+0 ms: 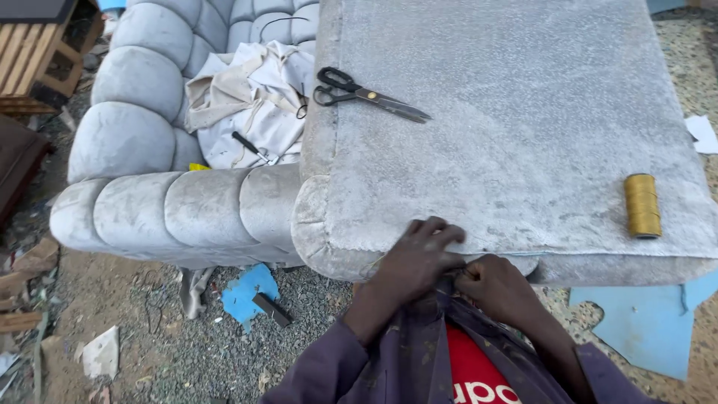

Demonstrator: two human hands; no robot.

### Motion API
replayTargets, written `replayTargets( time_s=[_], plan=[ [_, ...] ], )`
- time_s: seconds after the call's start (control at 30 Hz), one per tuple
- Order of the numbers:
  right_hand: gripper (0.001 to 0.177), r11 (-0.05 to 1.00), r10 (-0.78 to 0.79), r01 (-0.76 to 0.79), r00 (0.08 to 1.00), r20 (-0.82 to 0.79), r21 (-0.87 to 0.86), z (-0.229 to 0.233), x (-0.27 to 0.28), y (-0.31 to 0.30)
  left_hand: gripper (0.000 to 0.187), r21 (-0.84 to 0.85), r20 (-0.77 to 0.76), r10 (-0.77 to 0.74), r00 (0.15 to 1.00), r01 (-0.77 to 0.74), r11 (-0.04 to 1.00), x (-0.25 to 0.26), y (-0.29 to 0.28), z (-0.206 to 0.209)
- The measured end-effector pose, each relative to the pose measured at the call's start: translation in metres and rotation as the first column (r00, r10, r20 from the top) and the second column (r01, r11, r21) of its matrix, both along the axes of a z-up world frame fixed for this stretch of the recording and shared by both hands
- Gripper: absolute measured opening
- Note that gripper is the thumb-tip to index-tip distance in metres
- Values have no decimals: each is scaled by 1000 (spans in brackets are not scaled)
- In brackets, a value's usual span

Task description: Hand sewing fabric onto a sofa frame during a reupholstery task.

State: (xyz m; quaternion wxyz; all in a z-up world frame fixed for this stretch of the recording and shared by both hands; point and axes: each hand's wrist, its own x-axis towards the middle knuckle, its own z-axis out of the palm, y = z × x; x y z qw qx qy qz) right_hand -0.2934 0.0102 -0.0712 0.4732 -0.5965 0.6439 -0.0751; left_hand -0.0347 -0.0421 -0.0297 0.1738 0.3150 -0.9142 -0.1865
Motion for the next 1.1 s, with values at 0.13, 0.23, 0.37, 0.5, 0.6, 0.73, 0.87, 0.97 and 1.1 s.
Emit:
replayTargets(
  time_s=[0.13, 0.23, 0.37, 0.5, 0.6, 0.73, 0.87, 0.97, 1.1],
  plan=[
    [56, 995, -100, 100, 995, -18, 9, 62, -18, 7, 40, 12, -166, -107, 980, 110, 994, -34, -11, -30],
    [75, 931, -361, 357, 932, 36, 79, 138, -17, 24, 92, 225, -89, -89, 992, 107, 968, -24, 2, -10],
    [54, 847, -516, 413, 790, 332, 334, 162, 12, 15, 17, 952, -281, 894, 348, 219, 214, 87, 27, -14],
    [49, 858, -404, 123, 761, 507, 499, 138, 65, 17, 9, 967, -21, 999, 48, 253, 8, 206, 98, -13],
    [89, 672, -633, 81, 578, 515, 736, 68, 76, 28, 8, 879, -125, 992, 19, 466, 101, 334, 182, -125],
    [58, 564, -822, 140, 184, 539, 814, 34, 84, 34, 30, 935, 299, 949, -101, -167, -313, 406, 239, -99],
    [31, 632, -771, 167, 41, 635, 757, 1, 70, 43, 33, 449, 234, 956, -178, -852, -268, 378, 255, -74],
    [27, 662, -740, 376, 186, 647, 649, 3, 49, 54, 48, 505, 240, 964, -118, -833, -227, 277, 212, -40],
    [34, 747, -640, 509, 377, 669, 428, 3, 37, 60, 44, 736, 137, 958, 253, -673, 72, 120, 128, 41]
  ],
)
